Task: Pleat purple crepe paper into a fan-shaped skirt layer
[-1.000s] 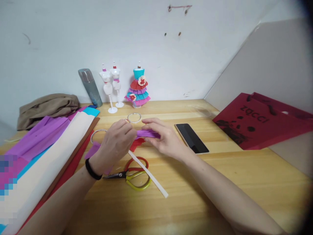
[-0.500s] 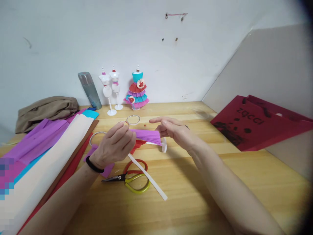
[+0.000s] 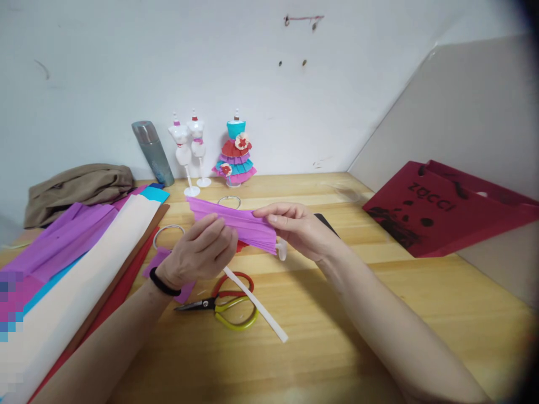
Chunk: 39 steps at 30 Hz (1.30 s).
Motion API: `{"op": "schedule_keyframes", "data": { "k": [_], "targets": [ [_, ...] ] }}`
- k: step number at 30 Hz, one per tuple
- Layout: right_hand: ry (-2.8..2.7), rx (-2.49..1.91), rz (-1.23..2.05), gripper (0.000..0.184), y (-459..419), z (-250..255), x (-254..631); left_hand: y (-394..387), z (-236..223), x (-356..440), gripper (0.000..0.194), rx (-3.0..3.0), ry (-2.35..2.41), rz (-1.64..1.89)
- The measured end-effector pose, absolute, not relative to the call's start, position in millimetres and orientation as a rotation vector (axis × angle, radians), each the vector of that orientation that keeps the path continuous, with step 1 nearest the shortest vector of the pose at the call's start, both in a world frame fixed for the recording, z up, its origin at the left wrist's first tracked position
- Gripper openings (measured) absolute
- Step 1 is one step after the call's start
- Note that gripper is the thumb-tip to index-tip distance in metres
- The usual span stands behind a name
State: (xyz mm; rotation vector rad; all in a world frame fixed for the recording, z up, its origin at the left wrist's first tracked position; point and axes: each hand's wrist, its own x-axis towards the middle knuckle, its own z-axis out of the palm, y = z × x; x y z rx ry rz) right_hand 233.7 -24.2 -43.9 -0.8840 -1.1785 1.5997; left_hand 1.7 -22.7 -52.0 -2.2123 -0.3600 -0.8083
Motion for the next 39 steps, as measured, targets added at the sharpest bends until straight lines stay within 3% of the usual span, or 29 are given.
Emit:
{"op": "schedule_keyframes", "data": {
  "k": [11, 19, 25, 32, 36, 39],
  "targets": [
    [-1.265, -0.965, 1.305, 0.022, -22, -48, 229, -20, -48, 6, 0.012, -2.193, -0.375, -0.78],
    [-1.35, -1.036, 1.422, 0.047, -25, -47, 230, -17, -51, 7, 0.016, -2.361, -0.372, -0.845],
    [-1.194, -0.95, 1.53, 0.025, -17, -58, 227, -17, -48, 7, 0.018, -2.425, -0.392, -0.794],
    [-1.298, -0.993, 1.252, 0.023, -11, -70, 223, -18, -44, 8, 0.021, -2.4, -0.476, -0.773],
    [-1.503, -1.095, 0.697, 0.015, -13, -69, 227, -16, -48, 10, 0.027, -2.554, -0.676, -0.651],
    [-1.75, -0.975, 0.538, 0.014, -24, -59, 225, -18, -53, 8, 0.026, -2.667, -0.866, -0.712]
  ]
}}
